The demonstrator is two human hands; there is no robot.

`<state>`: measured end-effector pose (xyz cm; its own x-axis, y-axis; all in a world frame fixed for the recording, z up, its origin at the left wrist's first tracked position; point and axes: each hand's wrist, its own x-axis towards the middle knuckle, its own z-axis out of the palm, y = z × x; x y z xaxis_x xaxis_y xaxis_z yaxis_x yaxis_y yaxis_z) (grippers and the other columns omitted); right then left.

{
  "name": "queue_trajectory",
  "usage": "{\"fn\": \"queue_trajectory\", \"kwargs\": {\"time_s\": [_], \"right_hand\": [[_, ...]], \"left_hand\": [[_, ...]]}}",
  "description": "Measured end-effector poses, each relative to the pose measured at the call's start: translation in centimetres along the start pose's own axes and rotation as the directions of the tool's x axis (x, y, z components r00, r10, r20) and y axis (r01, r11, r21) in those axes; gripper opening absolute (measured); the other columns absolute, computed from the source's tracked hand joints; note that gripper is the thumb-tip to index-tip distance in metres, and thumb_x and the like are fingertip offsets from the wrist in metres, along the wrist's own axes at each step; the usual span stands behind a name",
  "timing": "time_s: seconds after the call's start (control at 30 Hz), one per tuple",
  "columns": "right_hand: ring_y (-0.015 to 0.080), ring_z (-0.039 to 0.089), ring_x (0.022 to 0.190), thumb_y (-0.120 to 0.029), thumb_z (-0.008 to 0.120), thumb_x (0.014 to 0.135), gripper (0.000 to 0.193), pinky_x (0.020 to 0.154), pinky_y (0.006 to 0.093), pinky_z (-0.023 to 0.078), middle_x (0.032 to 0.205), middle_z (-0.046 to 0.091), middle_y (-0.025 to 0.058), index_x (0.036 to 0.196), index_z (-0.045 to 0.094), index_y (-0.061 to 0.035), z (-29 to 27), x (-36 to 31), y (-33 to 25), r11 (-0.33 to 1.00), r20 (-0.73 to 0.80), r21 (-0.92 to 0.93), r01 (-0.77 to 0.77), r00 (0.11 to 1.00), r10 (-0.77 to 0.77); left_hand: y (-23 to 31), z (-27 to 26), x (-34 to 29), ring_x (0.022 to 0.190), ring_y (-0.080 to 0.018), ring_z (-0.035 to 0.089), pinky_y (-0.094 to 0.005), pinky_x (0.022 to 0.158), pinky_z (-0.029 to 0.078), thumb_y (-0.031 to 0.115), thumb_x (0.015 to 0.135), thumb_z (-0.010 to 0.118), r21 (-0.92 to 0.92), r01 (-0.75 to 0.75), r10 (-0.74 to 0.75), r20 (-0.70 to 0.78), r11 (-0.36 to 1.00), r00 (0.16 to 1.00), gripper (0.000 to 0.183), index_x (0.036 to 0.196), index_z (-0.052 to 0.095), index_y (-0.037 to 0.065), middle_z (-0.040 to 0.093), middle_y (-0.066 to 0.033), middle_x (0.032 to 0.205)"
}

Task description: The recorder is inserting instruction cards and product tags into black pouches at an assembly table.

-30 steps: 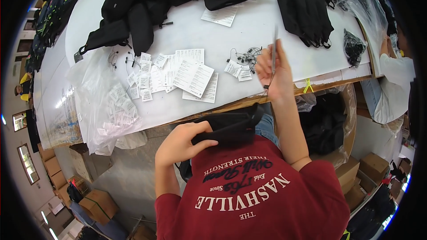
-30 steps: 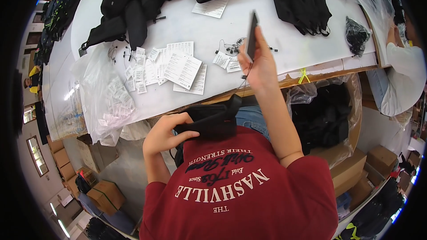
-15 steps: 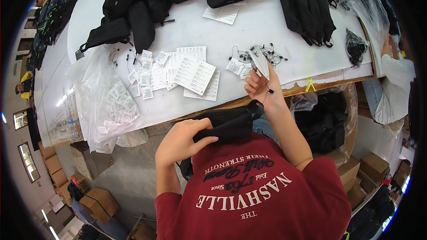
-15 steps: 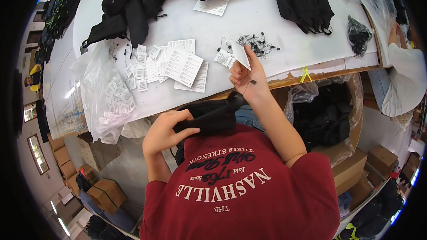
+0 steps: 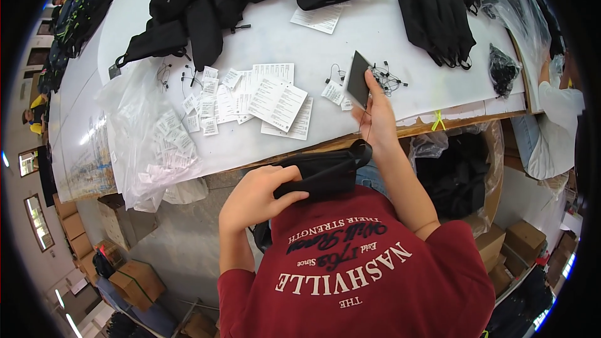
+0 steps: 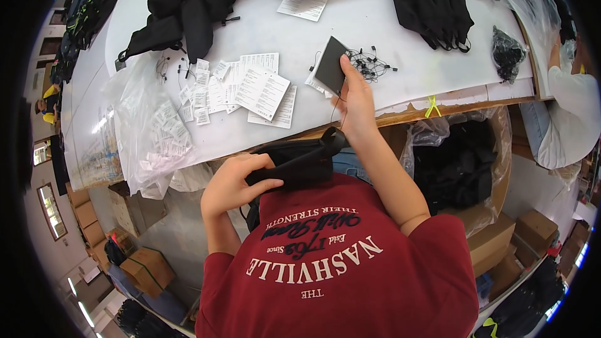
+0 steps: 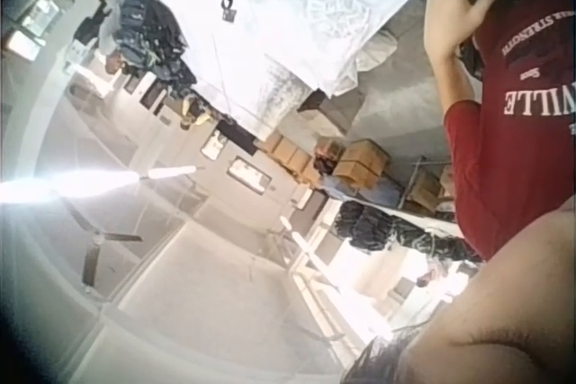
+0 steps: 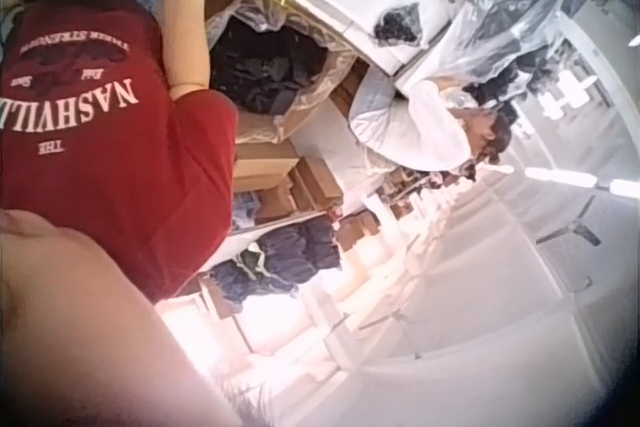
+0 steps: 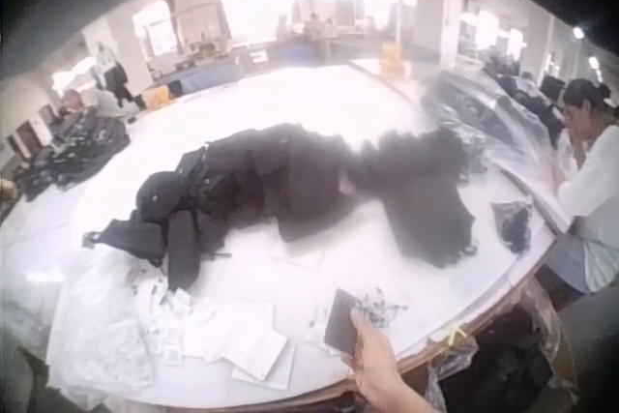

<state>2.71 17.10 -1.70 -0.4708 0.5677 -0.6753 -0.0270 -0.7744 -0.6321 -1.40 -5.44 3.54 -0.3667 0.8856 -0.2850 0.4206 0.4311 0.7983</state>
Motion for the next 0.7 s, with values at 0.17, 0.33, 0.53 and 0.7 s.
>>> {"fn": "queue_trajectory", "kwargs": {"time_s": [0.17,0.33,0.53,0.7], "right_hand": [[0.0045,0.034,0.049,-0.026,0.07,0.084,0.031,0.046,0.0234,0.026,0.052,0.044,-0.0082,0.067,0.065,-0.0006,-1.8,-1.1,-2.1,0.682,0.657,-0.401,0.612,0.711,-0.251],[0.0194,0.047,0.044,-0.03,0.069,0.079,0.023,0.046,0.0305,0.036,0.049,0.052,0.0073,0.072,0.071,-0.0081,-1.4,-2.9,-2.5,-0.118,0.842,-0.492,0.863,0.506,0.187],[0.0264,0.054,0.048,-0.042,0.068,0.079,0.03,0.048,0.0343,0.04,0.054,0.058,0.0095,0.077,0.073,-0.0122,-3.0,-3.0,-1.7,-0.035,0.783,-0.517,0.855,0.489,0.384],[0.0245,0.055,0.05,-0.047,0.071,0.074,0.035,0.051,0.0324,0.042,0.053,0.056,0.0067,0.076,0.071,-0.0122,-3.4,-3.7,-2.9,0.041,0.733,-0.554,0.832,0.464,0.497]], "left_hand": [[-0.8,1.0,0.7,0.099,-0.0311,0.055,-0.0376,0.083,0.046,0.015,0.075,0.071,-0.046,-0.103,0.098,-0.096,0.994,0.99,0.022,0.087,0.058,0.003,0.057,-0.0136,0.108],[0.0,1.4,2.2,0.109,-0.0313,0.051,-0.0392,0.09,0.043,0.012,0.073,0.071,0.098,-0.207,0.227,-0.295,0.973,0.928,0.02,0.086,0.059,0.003,0.052,-0.0113,0.119],[-0.4,1.2,2.3,0.082,-0.0273,0.055,-0.0372,0.077,0.043,0.014,0.073,0.072,0.069,-0.173,0.175,-0.028,0.982,0.984,0.018,0.085,0.062,0.006,0.06,-0.0063,0.084],[-5.1,-1.1,3.7,0.083,-0.0178,0.061,-0.0298,0.078,0.045,0.014,0.079,0.068,-0.288,-0.012,-0.098,-0.365,0.957,0.926,0.015,0.088,0.064,0.002,0.066,-0.0066,0.085]]}}
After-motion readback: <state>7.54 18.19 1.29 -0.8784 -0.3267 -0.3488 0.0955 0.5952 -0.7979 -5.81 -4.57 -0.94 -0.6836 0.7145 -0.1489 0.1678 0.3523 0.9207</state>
